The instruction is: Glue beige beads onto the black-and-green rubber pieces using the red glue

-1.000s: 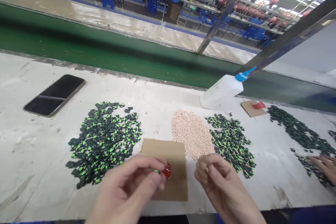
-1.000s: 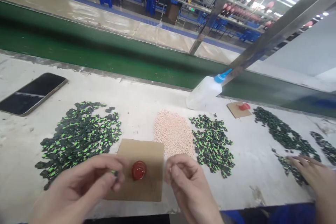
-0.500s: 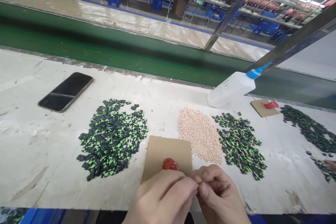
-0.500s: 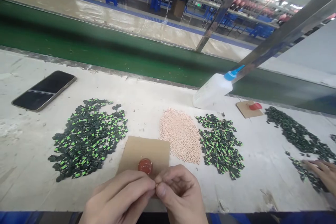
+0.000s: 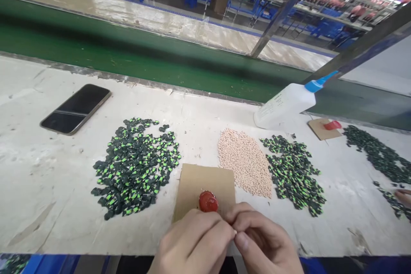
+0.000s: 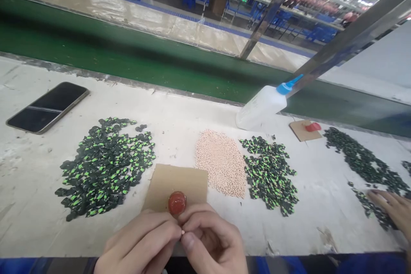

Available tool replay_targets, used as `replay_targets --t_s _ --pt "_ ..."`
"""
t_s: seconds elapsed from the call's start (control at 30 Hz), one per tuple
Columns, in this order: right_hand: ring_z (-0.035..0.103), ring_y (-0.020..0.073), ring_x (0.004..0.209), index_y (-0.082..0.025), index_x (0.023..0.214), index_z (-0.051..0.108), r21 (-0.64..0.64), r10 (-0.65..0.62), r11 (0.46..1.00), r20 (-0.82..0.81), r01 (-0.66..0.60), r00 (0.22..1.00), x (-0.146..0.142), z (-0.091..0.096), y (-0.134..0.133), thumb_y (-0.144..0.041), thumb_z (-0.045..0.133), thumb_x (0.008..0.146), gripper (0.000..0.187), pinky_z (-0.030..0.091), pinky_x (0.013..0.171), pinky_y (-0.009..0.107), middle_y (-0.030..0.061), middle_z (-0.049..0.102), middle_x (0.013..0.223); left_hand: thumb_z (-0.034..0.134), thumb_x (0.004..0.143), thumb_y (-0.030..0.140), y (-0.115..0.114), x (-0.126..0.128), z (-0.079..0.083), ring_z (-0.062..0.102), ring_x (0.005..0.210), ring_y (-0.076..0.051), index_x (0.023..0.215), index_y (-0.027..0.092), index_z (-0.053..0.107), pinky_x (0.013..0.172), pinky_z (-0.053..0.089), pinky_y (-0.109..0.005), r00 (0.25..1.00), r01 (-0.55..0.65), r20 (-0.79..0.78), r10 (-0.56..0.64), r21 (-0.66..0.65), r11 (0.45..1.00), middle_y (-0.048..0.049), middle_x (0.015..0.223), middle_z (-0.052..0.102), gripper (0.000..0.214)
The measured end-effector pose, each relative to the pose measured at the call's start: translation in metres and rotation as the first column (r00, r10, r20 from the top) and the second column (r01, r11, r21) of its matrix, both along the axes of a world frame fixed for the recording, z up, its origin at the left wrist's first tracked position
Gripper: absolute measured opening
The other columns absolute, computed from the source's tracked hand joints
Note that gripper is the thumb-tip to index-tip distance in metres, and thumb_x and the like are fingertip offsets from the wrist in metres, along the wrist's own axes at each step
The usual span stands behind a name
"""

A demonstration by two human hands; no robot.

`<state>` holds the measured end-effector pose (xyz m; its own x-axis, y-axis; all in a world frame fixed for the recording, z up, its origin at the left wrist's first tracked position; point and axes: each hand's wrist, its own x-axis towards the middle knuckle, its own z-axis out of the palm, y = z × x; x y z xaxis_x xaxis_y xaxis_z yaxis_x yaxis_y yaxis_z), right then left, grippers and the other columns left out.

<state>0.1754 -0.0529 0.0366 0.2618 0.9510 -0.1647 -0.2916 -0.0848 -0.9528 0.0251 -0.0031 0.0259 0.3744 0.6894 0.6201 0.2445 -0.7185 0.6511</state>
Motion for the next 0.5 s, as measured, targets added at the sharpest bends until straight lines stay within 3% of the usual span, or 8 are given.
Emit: replay_targets --t_s 0.1,0.17,0.27,0.33,0.5 --pt "0.075 0.0173 0.084 -0.029 0.091 0.081 0.048 0.184 0.980 0.164 -0.194 0.969 0.013 -0.001 -0.001 -0.027 0.075 0.095 0.008 0.062 0.076 0.022 0.0052 0.077 0.089 0.055 0.100 -0.001 -0.004 -0.004 -0.006 0.068 0.064 -0.014 0.100 0.014 0.067 0.063 0.060 -0.022 1.000 0.028 0.001 -0.028 -0.048 0.998 -0.0061 0.081 0.075 0.019" --pt "0.074 0.0173 0.081 -0.028 0.092 0.078 0.036 0.242 0.963 0.310 -0.265 0.919 0.020 -0.002 -0.002 -0.022 0.071 0.097 0.011 0.062 0.073 0.022 0.0048 0.075 0.088 0.056 0.101 0.002 -0.007 -0.010 -0.010 0.071 0.068 -0.013 0.101 0.016 0.068 0.069 0.061 -0.020 0.998 0.046 0.043 -0.040 -0.161 0.986 -0.0050 0.085 0.075 0.019" --pt "0.072 0.0166 0.079 -0.027 0.090 0.074 0.011 0.182 0.976 0.501 -0.216 0.846 0.025 -0.007 -0.003 -0.018 0.068 0.097 0.014 0.061 0.071 0.022 0.0028 0.073 0.086 0.061 0.098 0.004 -0.008 -0.020 -0.015 0.075 0.077 -0.011 0.107 0.020 0.070 0.078 0.061 -0.014 0.995 0.050 0.100 -0.013 -0.369 0.928 -0.0024 0.094 0.076 0.021" --pt "0.072 0.0170 0.080 -0.027 0.091 0.072 0.029 0.119 0.984 0.621 -0.174 0.775 0.026 -0.013 -0.003 -0.014 0.066 0.097 0.015 0.061 0.071 0.023 0.0027 0.072 0.086 0.062 0.095 0.003 -0.006 -0.027 -0.017 0.077 0.081 -0.011 0.111 0.021 0.071 0.079 0.061 -0.013 0.997 0.014 0.075 0.020 -0.433 0.901 -0.0018 0.098 0.078 0.027" --pt "0.073 0.0197 0.083 -0.025 0.098 0.071 0.058 0.096 0.973 0.776 -0.222 0.624 0.025 -0.028 -0.002 -0.006 0.063 0.095 0.021 0.060 0.071 0.027 0.0055 0.073 0.089 0.059 0.094 0.000 -0.002 -0.031 -0.024 0.079 0.083 -0.014 0.114 0.018 0.072 0.083 0.063 -0.017 0.996 -0.085 0.002 0.092 -0.371 0.925 -0.0043 0.098 0.082 0.030"
